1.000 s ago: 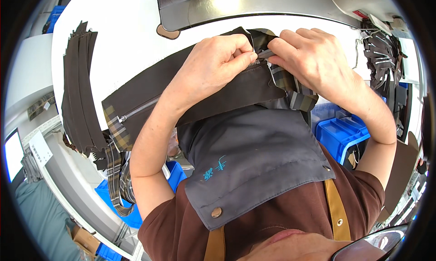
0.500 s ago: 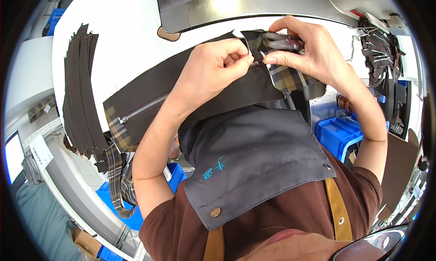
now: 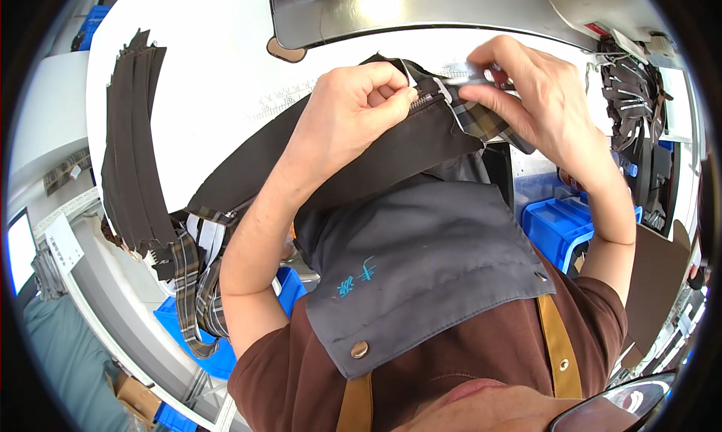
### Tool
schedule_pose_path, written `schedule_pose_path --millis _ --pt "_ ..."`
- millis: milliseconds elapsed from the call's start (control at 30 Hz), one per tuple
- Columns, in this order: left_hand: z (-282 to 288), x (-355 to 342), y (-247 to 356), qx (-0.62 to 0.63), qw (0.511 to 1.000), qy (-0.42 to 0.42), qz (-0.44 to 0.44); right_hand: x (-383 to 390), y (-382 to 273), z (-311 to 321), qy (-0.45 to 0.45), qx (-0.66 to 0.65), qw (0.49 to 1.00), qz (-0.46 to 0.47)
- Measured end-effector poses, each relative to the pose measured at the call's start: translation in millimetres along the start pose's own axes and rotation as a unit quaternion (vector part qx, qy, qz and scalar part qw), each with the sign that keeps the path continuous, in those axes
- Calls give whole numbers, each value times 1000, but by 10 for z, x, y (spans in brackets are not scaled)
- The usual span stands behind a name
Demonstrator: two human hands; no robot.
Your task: The person operates a sewing machine to attach zippers to plaid fabric pieces. They guide the fabric under the needle, stitch along the zipper edges, and trim excess thread. The person also uses pliers to adjust the zipper pull and inspects the finished seams.
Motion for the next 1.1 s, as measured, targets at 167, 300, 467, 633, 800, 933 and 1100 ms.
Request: schedule_pose_path --millis 167,300,467,633,800,933,1100 --pt "5 -22 40 2 1000 -13 5 -13 -57 -101 -26 84 993 78" --pt "4 -28 16 3 1000 -21 13 -51 -48 -145 -27 89 992 80" --pt "5 -31 -4 4 1000 -22 14 -78 -62 -157 -35 116 987 106" --pt "17 -43 14 -5 999 -34 3 -100 -76 -165 -54 157 977 133" --pt "11 -33 -17 16 999 -31 6 -86 -39 -191 -67 145 978 138" --pt "18 -27 -35 24 999 -36 -1 -76 104 -208 -33 -69 997 -5" --pt "39 -33 -44 20 999 -41 -14 -132 227 -421 -84 -243 965 -47"
Point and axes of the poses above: each hand's wrist, its own x-axis away from the middle knuckle, its own z-axis out of the back of the hand, y = z × x, the point moved 3 cm from there along -x, towards the middle knuckle, and after that the axes turned 12 degrees about -x, right-handed, at the moved point
